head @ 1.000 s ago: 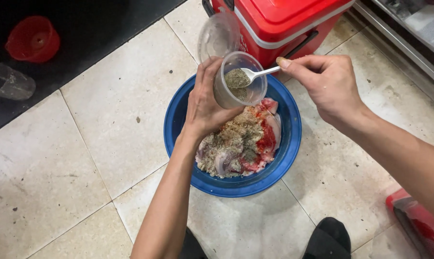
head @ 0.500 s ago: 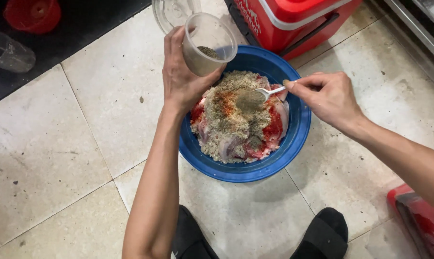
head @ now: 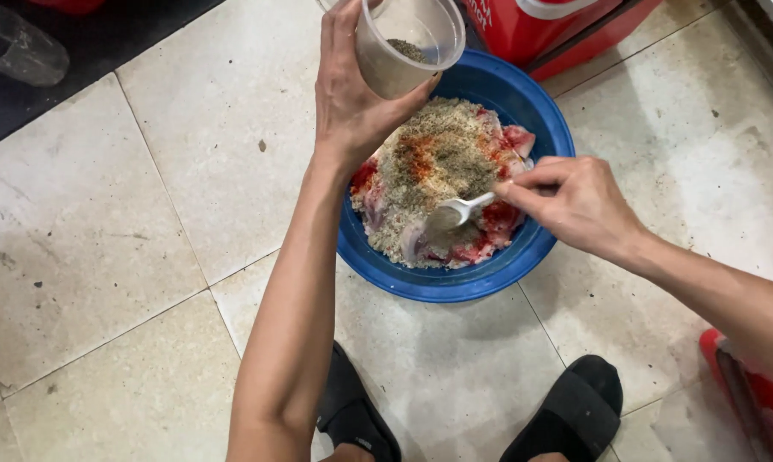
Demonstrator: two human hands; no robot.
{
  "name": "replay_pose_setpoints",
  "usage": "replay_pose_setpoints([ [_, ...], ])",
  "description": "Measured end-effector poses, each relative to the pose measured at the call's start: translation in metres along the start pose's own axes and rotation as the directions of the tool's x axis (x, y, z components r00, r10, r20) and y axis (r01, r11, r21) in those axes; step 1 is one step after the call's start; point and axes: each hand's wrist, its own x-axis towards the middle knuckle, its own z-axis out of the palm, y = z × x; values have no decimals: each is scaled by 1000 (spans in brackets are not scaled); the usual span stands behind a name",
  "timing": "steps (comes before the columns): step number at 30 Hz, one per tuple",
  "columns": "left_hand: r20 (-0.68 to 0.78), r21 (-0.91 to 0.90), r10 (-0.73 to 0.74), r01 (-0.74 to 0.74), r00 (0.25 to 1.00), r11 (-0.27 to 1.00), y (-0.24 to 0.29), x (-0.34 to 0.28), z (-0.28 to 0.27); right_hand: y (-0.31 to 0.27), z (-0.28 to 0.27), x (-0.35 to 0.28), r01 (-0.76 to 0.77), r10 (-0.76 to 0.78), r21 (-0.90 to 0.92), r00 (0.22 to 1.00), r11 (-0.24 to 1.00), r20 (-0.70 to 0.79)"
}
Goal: Marinate meat in a bowl by adding various dry seasonings and liquid sauces and mixing them by hand.
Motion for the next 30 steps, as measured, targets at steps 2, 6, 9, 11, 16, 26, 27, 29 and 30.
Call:
replay_pose_setpoints([
  [2,-5,-11,-16,16,1000,1000,1,1,-3,-11,12,11,218,-219,-17,976,976,-23],
  [6,-30,-21,-23,22,999,1000,-7,2,-5,-35,40,50,365,-369,-60,926,929,-77],
  [9,-86,7,41,-41,995,999,-9,7,-11,-41,44,69,486,-518,-211,843,848,-144],
  [11,-99,-6,18,-18,995,1000,-4,10,-19,-44,36,70,598,-699,-395,689,697,-189],
  [16,-99,-55,-53,48,994,997,4,10,-19,-14,-10,72,504,-686,-518,683,691,-249],
  [26,179,-259,-81,126,981,958,59,12,39,-84,-119,27,449,-765,-668,573,594,-295],
  [27,179,-263,-83,129,980,956,72,11,50,-71,-120,24,448,-763,-669,577,594,-292],
  [29,282,-376,-9,120,959,919,89,16,64,-52,-118,30,495,-698,-599,699,630,-157],
  [30,274,-373,-5,111,962,921,97,14,73,-52,-128,25,499,-706,-603,691,623,-157],
])
